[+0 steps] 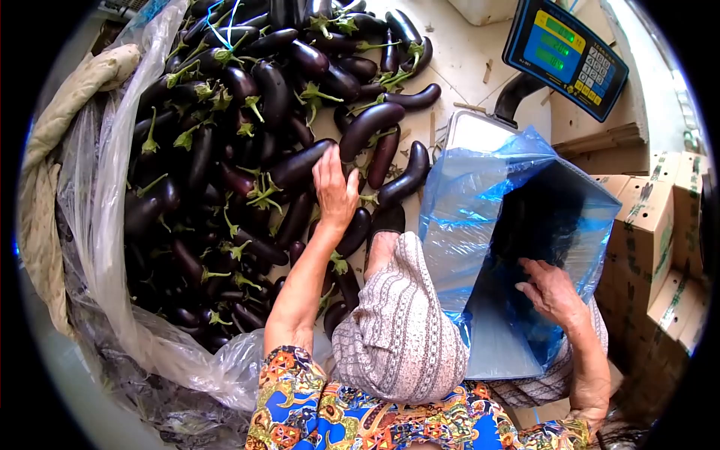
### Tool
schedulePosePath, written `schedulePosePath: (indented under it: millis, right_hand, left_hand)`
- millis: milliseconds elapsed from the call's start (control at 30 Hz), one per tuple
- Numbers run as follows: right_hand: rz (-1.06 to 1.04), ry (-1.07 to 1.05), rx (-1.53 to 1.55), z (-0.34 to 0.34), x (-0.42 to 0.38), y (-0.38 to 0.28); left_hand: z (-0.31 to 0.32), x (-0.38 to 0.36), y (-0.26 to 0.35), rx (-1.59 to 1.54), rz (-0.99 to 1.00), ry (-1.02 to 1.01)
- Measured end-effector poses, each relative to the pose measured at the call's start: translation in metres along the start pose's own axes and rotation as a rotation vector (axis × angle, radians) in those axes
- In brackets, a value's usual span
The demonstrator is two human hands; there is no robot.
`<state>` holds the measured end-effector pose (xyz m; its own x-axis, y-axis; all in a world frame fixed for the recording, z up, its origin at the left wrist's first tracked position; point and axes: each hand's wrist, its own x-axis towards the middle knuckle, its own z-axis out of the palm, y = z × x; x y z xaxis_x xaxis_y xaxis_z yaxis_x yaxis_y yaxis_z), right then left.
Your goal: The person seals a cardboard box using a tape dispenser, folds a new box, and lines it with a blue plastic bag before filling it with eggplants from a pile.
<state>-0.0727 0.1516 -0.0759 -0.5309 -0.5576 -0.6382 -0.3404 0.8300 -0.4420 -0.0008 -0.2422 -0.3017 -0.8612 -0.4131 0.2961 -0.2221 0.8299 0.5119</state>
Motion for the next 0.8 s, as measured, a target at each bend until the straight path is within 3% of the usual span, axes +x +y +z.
schedulePosePath:
  millis: [33, 100, 167, 233, 367, 500, 600, 667, 700, 733, 800]
  right_hand:
    - [-0.001, 0.004, 0.014, 0.0, 0.002, 0.0]
    - [0.014, 0.015, 0.047, 0.0, 0.002, -0.001]
    - [-0.036, 0.06, 0.04, -0.005, 0.001, 0.001]
    - [-0.093, 0.17, 0.072, -0.008, -0.001, 0.009]
    - [-0.087, 0.348, 0.177, -0.025, -0.004, 0.011]
    - [-0.072, 0.43, 0.236, -0.033, -0.005, 0.017]
    - [-0.039, 0.523, 0.272, -0.047, -0.009, 0.01]
    - [-0.002, 0.526, 0.564, -0.059, -0.012, 0.004]
    - [-0.036, 0.543, 0.697, -0.061, -0.013, 0.001]
    - [-0.1, 0.491, 0.676, -0.071, -0.019, -0.009]
    - [-0.215, 0.392, 0.658, -0.083, -0.029, -0.034]
  left_hand:
    - [0.01, 0.015, -0.003, 0.052, 0.009, 0.021]
    - [0.035, 0.037, -0.019, 0.054, -0.024, -0.113]
    - [0.044, 0.053, -0.02, 0.267, -0.022, -0.247]
    - [0.049, 0.069, -0.016, 0.296, -0.122, -0.308]
    - [0.046, 0.074, -0.027, -0.097, -0.331, -0.303]
    - [-0.027, 0.081, 0.014, -0.69, -0.458, -0.234]
    - [-0.103, 0.094, 0.056, -0.755, -0.202, -0.252]
    - [-0.15, 0.095, 0.099, -0.603, -0.023, -0.373]
    - [-0.165, 0.097, 0.126, -0.515, 0.217, -0.395]
    - [-0.17, 0.1, 0.145, -0.615, 0.414, -0.444]
    - [-0.181, 0.099, 0.203, -0.498, 0.669, -0.529]
